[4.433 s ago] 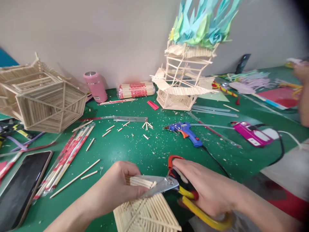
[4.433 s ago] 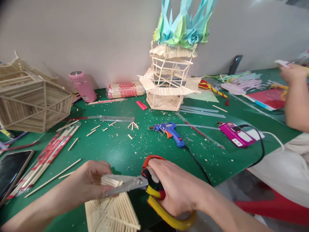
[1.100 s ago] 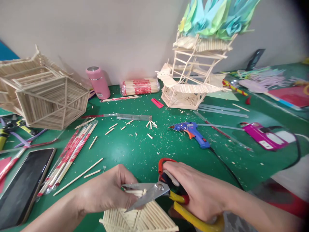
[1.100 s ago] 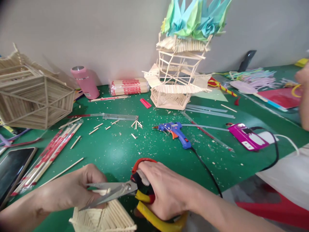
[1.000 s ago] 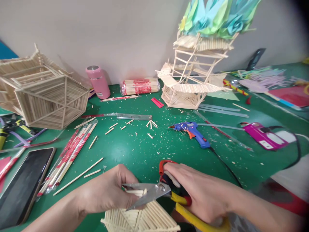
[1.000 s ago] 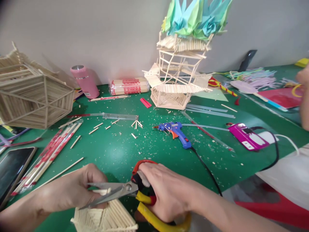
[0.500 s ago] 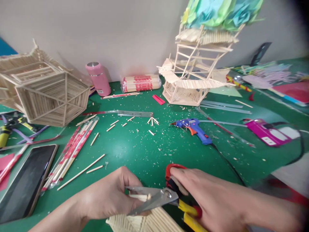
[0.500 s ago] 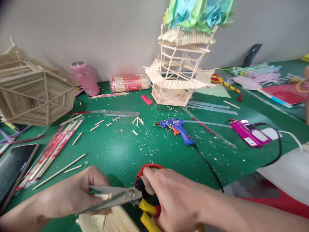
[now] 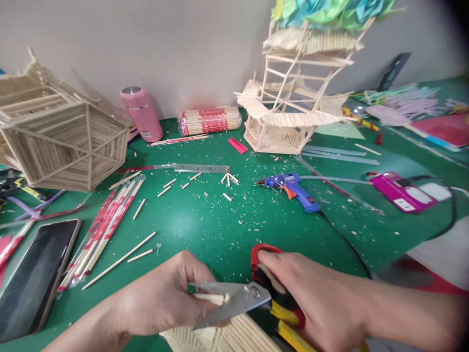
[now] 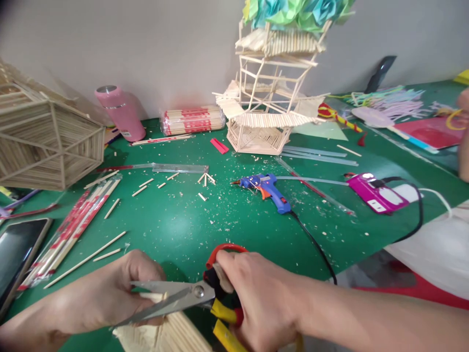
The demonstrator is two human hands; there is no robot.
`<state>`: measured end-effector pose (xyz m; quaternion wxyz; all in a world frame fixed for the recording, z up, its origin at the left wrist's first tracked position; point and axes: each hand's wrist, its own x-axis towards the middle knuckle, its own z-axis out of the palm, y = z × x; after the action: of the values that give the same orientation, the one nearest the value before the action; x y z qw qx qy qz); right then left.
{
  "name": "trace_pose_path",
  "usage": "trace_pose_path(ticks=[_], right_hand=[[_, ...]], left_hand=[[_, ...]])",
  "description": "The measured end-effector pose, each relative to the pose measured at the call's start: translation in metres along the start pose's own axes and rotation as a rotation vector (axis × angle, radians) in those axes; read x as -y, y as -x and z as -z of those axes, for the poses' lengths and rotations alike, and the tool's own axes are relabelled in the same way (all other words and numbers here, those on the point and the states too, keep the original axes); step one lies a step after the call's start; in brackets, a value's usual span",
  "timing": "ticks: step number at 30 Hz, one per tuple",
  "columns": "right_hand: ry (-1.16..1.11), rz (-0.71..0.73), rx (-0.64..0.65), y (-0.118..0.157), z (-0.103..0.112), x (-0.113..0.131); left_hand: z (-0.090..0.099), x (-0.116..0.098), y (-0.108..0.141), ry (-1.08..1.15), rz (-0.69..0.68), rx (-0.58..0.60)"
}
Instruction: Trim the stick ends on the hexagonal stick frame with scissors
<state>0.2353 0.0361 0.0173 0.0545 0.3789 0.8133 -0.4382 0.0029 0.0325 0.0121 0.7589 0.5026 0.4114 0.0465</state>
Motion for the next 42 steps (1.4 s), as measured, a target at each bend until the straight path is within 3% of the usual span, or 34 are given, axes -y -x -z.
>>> trace_pose_path(ticks=[14,26,42], right_hand=[[0.094,0.054,-0.107,0.001,0.009,0.003],[0.182,0.099,-0.235,-0.002,0.000,0.001],[0.407,0.054,-0.328,-0.004,-0.001,-0.004]], left_hand=[[0.001,0.006,0.003,0.003,-0.024,-0.004],[0.000,0.005,0.002,-0.005,-0.023,-0.021],[0.000,0.007,0.001,0.004,-0.022,-0.052]])
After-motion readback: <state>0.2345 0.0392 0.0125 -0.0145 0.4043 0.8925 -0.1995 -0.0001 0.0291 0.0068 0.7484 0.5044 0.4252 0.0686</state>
